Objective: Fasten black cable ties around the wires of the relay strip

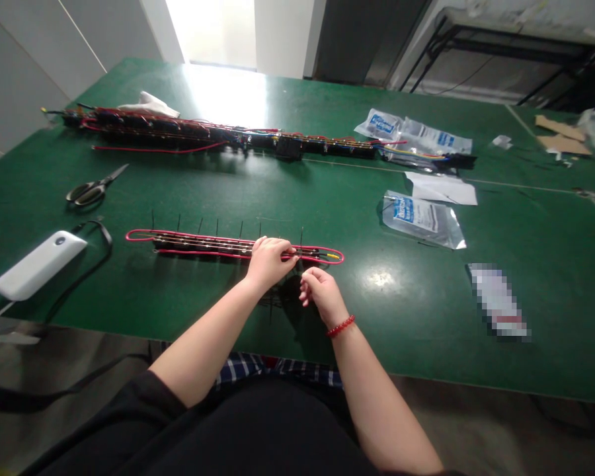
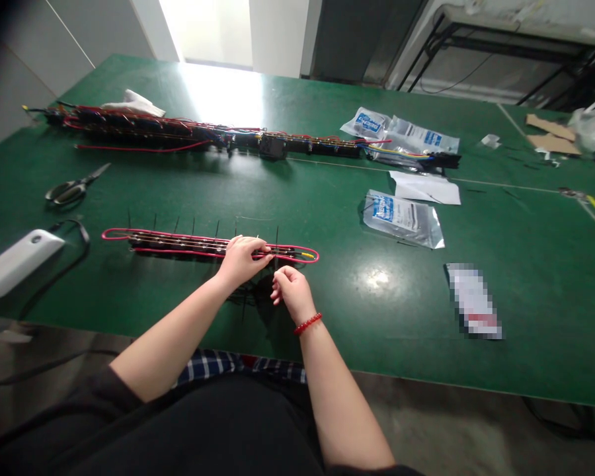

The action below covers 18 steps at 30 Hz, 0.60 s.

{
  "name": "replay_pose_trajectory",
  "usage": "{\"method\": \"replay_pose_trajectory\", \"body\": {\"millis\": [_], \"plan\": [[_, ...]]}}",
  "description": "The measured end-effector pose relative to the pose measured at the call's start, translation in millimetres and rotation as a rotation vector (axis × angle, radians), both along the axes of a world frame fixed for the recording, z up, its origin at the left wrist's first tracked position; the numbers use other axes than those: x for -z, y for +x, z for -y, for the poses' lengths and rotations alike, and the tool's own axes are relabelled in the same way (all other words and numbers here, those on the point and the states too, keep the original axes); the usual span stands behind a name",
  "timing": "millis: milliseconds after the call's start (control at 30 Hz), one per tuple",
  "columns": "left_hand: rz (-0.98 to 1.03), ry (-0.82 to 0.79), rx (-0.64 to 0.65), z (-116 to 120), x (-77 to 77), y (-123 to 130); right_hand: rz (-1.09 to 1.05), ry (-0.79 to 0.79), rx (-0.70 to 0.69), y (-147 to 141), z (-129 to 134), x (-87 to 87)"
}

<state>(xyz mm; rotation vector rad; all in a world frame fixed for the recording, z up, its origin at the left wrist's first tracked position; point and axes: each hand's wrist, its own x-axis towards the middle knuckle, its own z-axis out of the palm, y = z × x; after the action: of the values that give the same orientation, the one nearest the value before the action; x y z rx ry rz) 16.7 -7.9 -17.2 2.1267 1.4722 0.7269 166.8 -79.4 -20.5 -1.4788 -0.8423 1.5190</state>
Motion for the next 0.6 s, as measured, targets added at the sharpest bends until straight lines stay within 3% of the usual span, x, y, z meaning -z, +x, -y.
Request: {"method": "replay_pose_trajectory", "body": {"millis": [133,300,467,600], "plan": [[-0.009,0.01,-0.029,1,-0.6,1,-0.035,0.007,0.118,12,3,2.5],[-0.022,0.025,-0.014,4,-1.8,0,-0.035,-0.095,0.256,38,-3,4.8],[-0.023,0.03,-0.017,6,-1.4,-1,-0.1,-0.003,0.228,55,-12,5.4],[-0.042,0.019,-0.002,5,-1.8,-2,-0.035,0.089,0.073,67,-21,5.7]]}}
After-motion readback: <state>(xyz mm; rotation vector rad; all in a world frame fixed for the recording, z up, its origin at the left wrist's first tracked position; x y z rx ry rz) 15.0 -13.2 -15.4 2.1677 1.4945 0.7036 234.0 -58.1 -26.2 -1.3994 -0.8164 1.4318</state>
